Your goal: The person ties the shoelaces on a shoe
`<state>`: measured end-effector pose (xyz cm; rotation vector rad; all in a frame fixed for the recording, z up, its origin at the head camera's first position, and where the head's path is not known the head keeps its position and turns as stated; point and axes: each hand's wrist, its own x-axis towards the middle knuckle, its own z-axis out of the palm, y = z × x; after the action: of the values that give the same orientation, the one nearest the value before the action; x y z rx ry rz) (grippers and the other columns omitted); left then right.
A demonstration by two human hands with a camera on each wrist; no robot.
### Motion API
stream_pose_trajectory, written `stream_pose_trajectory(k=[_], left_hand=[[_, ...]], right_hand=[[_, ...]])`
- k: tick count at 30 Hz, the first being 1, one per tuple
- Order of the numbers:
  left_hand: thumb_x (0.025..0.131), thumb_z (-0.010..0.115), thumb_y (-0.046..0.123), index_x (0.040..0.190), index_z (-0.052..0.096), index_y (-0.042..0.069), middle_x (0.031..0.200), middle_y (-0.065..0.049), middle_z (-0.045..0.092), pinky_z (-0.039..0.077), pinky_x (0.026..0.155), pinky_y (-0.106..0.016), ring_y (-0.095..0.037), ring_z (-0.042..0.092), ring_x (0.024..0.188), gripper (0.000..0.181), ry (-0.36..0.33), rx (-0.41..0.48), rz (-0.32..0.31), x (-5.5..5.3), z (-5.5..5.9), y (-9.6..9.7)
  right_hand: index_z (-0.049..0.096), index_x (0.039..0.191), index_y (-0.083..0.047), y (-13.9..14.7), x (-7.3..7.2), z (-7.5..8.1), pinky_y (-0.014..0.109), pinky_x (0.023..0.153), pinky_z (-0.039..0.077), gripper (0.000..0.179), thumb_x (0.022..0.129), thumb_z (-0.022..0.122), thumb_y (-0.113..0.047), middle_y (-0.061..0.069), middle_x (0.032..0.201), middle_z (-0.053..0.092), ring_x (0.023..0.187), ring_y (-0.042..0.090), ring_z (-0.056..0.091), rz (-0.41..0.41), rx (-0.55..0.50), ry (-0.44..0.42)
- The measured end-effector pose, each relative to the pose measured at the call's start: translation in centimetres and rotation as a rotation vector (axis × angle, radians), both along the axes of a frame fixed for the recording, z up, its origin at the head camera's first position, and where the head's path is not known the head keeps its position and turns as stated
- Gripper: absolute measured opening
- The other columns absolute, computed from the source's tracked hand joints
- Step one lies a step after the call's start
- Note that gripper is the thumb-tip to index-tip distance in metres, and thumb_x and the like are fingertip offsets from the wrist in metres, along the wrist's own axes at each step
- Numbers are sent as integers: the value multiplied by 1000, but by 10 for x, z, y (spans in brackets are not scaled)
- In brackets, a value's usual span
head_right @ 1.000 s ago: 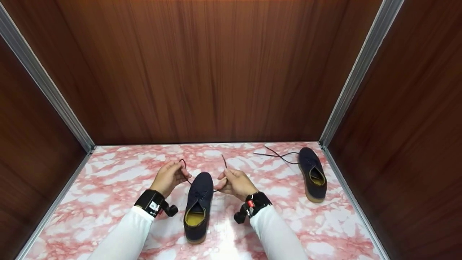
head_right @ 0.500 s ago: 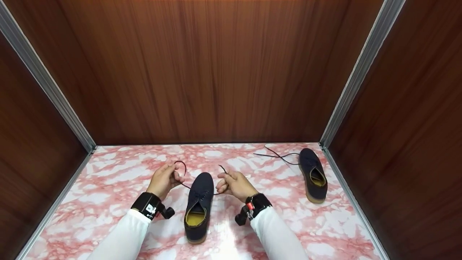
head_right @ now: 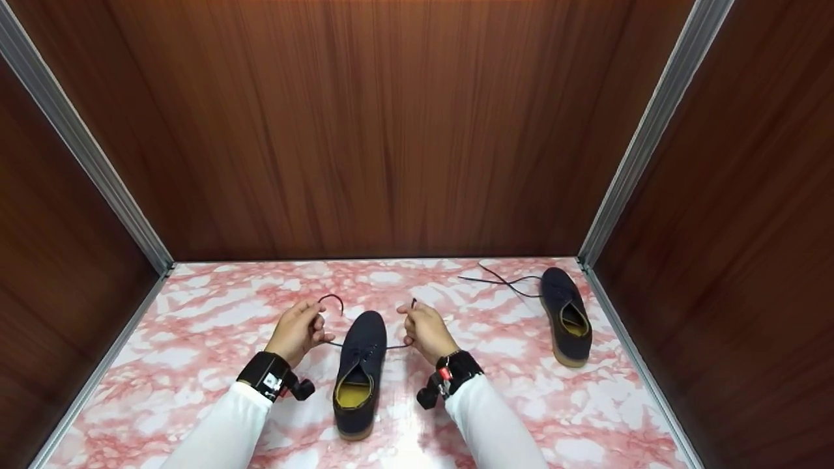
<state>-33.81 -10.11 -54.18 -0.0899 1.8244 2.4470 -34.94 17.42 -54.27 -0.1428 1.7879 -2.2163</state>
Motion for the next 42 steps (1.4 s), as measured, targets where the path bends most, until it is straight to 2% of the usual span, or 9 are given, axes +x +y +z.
stream_pose_trajectory(k=[3, 7, 11, 15, 20, 26, 30, 34, 42], left_hand=[[108, 50, 13, 93, 55, 10, 67, 2, 44, 59, 62, -31, -8, 41, 49, 15, -2, -16, 1, 0, -2, -2], [108, 51, 15, 90, 53, 12, 66, 3, 42, 53, 56, -28, -6, 38, 48, 18, 3, -38, -19, 0, -5, -5], [108, 50, 15, 95, 55, 8, 66, 3, 42, 46, 51, -24, -6, 36, 47, 16, -3, -64, -12, 0, -9, -7], [108, 50, 16, 96, 56, 7, 67, 3, 42, 40, 49, -22, -6, 34, 48, 16, -18, -83, 1, 1, -13, -10], [106, 52, 14, 93, 56, 7, 68, 3, 42, 36, 48, -20, -5, 32, 49, 15, -32, -79, -6, 1, -17, -15], [106, 52, 11, 99, 56, 1, 68, 4, 40, 34, 49, -20, -5, 29, 50, 13, -42, -75, -3, 3, -23, -22], [106, 50, 8, 106, 53, -4, 64, 5, 35, 32, 49, -20, -5, 26, 49, 13, -70, -57, 4, 7, -31, -27], [107, 49, 8, 107, 53, -3, 62, 7, 33, 31, 48, -20, -4, 26, 48, 11, -88, -52, 12, 10, -37, -30], [106, 50, 8, 104, 53, -3, 62, 6, 35, 33, 48, -20, -4, 28, 48, 12, -92, -47, 31, 12, -43, -30]], right_hand=[[53, 121, 6, 2, 0, -2, 24, 63, 41, 29, 114, 32, -12, -5, 64, 44, 59, 9, 40, -30, 27, 26], [59, 105, 0, 7, 0, -6, 23, 61, 46, 32, 115, 35, -18, -4, 60, 52, 55, 9, 48, -92, 19, 19], [56, 95, -10, 11, 0, -8, 28, 65, 48, 34, 116, 34, -27, -5, 55, 41, 50, 10, 38, -149, -68, -19], [54, 95, -10, 14, -1, -7, 25, 58, 39, 36, 116, 32, -30, -7, 55, 29, 49, 9, 25, -188, -89, -20], [54, 94, -9, 21, -2, -6, 22, 47, 26, 35, 116, 33, -27, -7, 55, 29, 48, 7, 23, -235, -52, -11], [55, 95, -4, 33, -2, -15, 22, 43, 23, 34, 115, 37, -25, -8, 52, 30, 44, 6, 23, -269, 73, 4], [57, 94, 0, 40, -2, -24, 23, 44, 29, 35, 114, 39, -22, -7, 51, 32, 45, 7, 29, -299, 244, 41], [62, 96, 2, 44, -3, -33, 24, 46, 35, 37, 113, 42, -24, -6, 51, 38, 46, 9, 37, -321, 415, 94], [66, 91, -4, 46, -3, -44, 24, 45, 29, 36, 112, 43, -21, -5, 51, 40, 44, 10, 37, -335, 504, 118]])
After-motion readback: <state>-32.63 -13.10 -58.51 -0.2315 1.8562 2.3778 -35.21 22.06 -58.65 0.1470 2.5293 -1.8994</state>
